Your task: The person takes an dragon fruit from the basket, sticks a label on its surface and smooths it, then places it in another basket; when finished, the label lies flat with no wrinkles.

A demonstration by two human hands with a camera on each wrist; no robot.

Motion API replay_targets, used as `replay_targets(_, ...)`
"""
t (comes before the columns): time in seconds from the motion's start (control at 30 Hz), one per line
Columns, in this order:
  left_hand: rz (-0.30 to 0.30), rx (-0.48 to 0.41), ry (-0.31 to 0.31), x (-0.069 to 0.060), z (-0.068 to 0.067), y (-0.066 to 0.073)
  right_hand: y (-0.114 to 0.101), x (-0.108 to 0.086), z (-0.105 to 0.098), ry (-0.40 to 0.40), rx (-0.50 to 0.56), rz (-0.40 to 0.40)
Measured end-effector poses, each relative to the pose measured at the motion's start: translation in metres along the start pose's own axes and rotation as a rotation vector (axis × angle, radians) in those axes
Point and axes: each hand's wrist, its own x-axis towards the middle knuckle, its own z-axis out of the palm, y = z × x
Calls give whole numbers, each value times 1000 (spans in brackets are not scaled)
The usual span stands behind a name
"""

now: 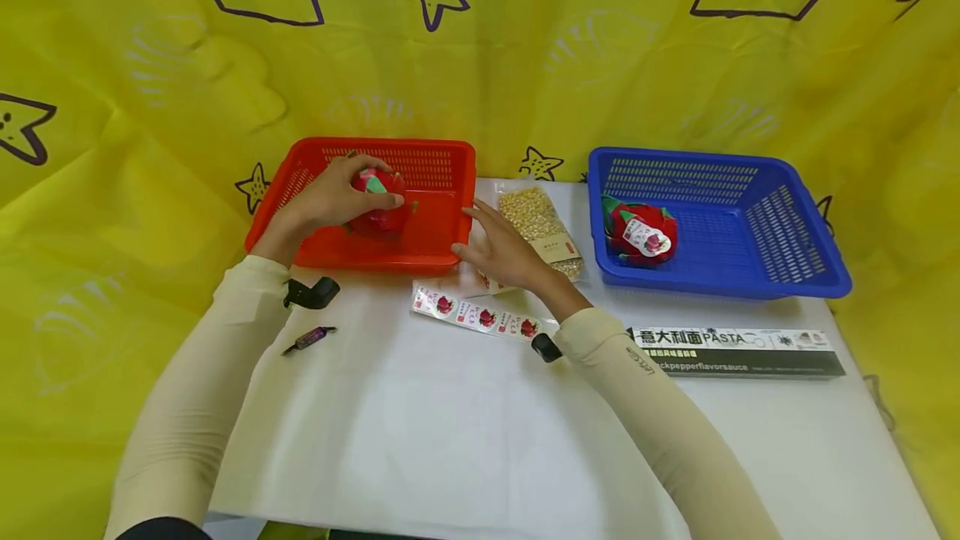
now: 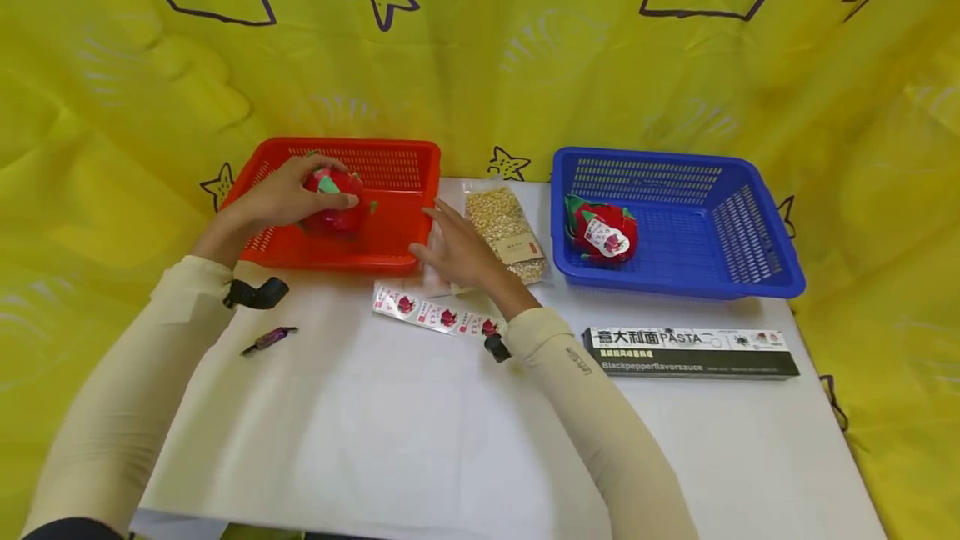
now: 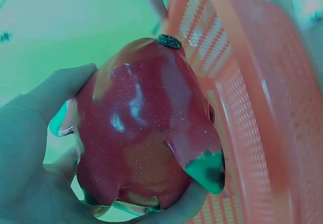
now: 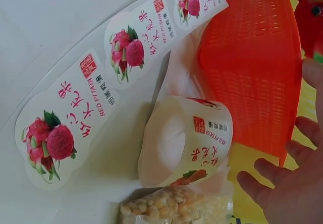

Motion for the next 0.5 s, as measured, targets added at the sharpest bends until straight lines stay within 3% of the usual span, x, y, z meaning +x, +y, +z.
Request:
replay_targets(0.2,107,-45,8,-32,15,9,6,-4,-6,-19,-8,-35)
replay_targets(0.5,225,-59,-53,-87,50,20,11,-3,-9,-25,-39,-94)
